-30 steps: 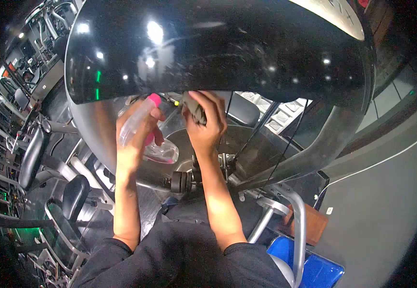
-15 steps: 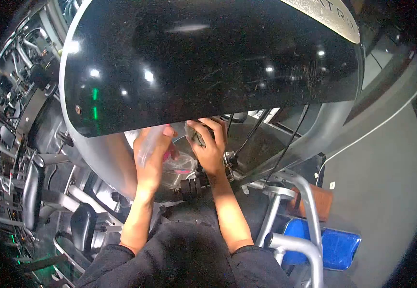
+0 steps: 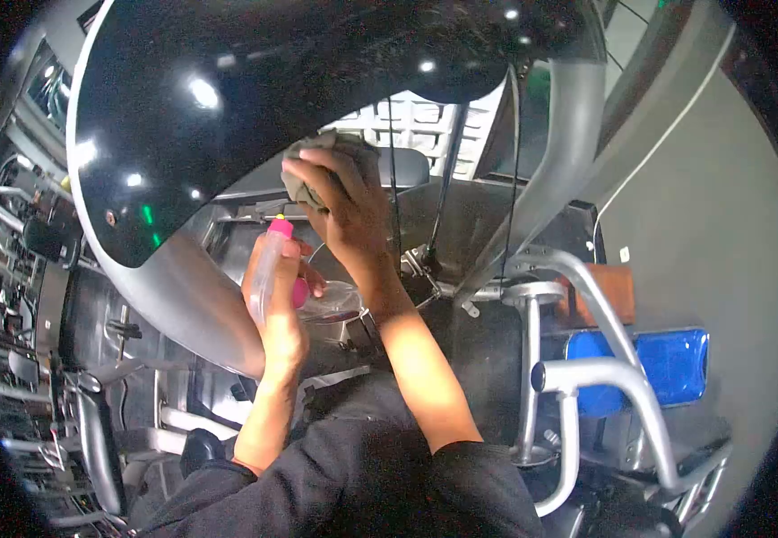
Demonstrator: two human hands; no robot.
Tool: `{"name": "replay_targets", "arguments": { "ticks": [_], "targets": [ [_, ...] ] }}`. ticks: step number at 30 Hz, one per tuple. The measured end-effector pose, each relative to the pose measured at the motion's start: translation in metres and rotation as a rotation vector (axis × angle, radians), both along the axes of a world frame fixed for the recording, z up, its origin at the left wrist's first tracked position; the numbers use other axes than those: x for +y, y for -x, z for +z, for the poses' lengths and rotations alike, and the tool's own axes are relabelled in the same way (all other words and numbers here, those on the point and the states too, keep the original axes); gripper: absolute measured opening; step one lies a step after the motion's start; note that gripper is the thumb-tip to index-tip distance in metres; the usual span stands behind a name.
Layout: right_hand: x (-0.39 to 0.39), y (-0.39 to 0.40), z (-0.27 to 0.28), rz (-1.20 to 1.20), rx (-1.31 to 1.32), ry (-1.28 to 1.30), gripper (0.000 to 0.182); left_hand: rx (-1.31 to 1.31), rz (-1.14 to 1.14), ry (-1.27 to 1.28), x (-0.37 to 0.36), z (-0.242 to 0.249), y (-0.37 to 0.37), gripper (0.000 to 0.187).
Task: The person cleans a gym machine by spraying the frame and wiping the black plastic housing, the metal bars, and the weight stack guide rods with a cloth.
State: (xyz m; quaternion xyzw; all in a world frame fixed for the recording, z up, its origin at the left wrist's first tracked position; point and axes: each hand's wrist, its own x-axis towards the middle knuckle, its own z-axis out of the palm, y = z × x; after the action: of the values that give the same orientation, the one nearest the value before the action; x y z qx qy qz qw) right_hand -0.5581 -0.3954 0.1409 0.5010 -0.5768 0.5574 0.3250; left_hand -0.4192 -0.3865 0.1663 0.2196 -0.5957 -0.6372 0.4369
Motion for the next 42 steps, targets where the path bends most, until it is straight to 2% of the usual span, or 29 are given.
{"name": "replay_targets", "arguments": {
  "ticks": [3, 8, 9, 12, 14, 15, 16, 17, 19, 20, 22, 24, 27, 29, 31, 33, 35, 37, 38, 39, 41, 42],
  "targets": [
    [0.009, 0.002, -0.040, -0.004, -0.015, -0.101, 0.053, -0.004, -0.042, 0.003, -0.001, -0.004, -0.001, 0.019],
    [0.029, -0.003, -0.081, 0.153, -0.235, -0.189, 0.037, -0.018, -0.078, 0.048, -0.002, -0.004, -0.003, 0.016],
    [0.031, -0.004, -0.076, 0.147, -0.239, -0.187, 0.037, -0.011, -0.067, 0.051, -0.001, -0.003, -0.002, 0.017],
    [0.029, -0.003, -0.044, 0.146, -0.589, 0.061, 0.023, -0.014, -0.053, 0.060, -0.003, -0.007, -0.002, 0.018],
    [0.017, 0.010, -0.017, 0.138, -0.640, 0.163, 0.027, -0.028, -0.050, 0.071, -0.004, -0.008, -0.001, 0.019],
    [0.009, 0.014, 0.008, 0.185, -0.632, 0.223, 0.035, -0.017, -0.038, 0.030, -0.002, -0.006, 0.000, 0.020],
    [0.009, 0.013, 0.028, 0.270, -0.727, 0.219, 0.034, -0.009, -0.029, -0.008, -0.002, -0.005, 0.001, 0.021],
    [-0.003, 0.017, 0.033, 0.436, -0.717, 0.327, 0.031, -0.025, -0.036, -0.002, -0.003, -0.006, 0.002, 0.021],
    [-0.020, 0.031, 0.028, 0.257, -0.671, 0.104, 0.030, -0.013, -0.015, -0.013, -0.007, -0.013, 0.004, 0.024],
    [-0.018, 0.032, 0.019, 0.251, -0.687, 0.111, 0.030, -0.030, -0.022, -0.011, -0.008, -0.016, 0.004, 0.024],
    [-0.009, 0.038, 0.003, 0.461, -0.802, -0.020, 0.031, 0.011, -0.009, -0.030, -0.011, -0.019, 0.007, 0.026],
    [0.003, 0.042, -0.035, 0.297, -0.824, -0.313, 0.032, 0.025, -0.023, -0.035, -0.012, -0.020, 0.008, 0.026],
    [0.005, 0.040, -0.116, 0.298, -0.886, -0.328, 0.034, 0.039, -0.031, -0.059, -0.012, -0.023, 0.009, 0.027],
    [0.002, 0.041, -0.139, 0.308, -1.016, -0.309, 0.035, 0.038, -0.031, -0.065, -0.012, -0.023, 0.010, 0.027],
    [-0.003, 0.036, -0.105, 0.293, -0.961, -0.259, 0.033, 0.027, -0.044, -0.077, -0.011, -0.025, 0.006, 0.027],
    [-0.006, 0.041, -0.058, 0.581, -1.131, -0.232, 0.032, 0.033, -0.058, -0.105, -0.009, -0.031, 0.002, 0.028],
    [-0.004, 0.035, -0.004, 0.565, -0.888, -0.038, 0.029, 0.038, -0.066, -0.135, -0.007, -0.038, 0.000, 0.028],
    [-0.006, 0.030, 0.022, 0.530, -0.714, 0.093, 0.027, 0.006, -0.064, -0.128, -0.004, -0.044, -0.004, 0.028],
    [-0.005, 0.022, 0.031, 0.432, -0.702, 0.147, 0.024, -0.011, -0.054, -0.129, -0.003, -0.045, -0.009, 0.028],
    [-0.003, 0.018, 0.026, 0.379, -0.679, 0.058, 0.025, -0.050, -0.107, -0.092, -0.003, -0.045, -0.012, 0.029],
    [-0.016, 0.004, -0.007, 0.334, -0.568, 0.277, 0.030, -0.094, -0.158, -0.048, -0.002, -0.042, -0.013, 0.030],
    [-0.020, 0.003, -0.033, 0.224, -0.412, 0.246, 0.035, -0.089, -0.152, -0.052, 0.000, -0.041, -0.012, 0.031]
  ]
}}
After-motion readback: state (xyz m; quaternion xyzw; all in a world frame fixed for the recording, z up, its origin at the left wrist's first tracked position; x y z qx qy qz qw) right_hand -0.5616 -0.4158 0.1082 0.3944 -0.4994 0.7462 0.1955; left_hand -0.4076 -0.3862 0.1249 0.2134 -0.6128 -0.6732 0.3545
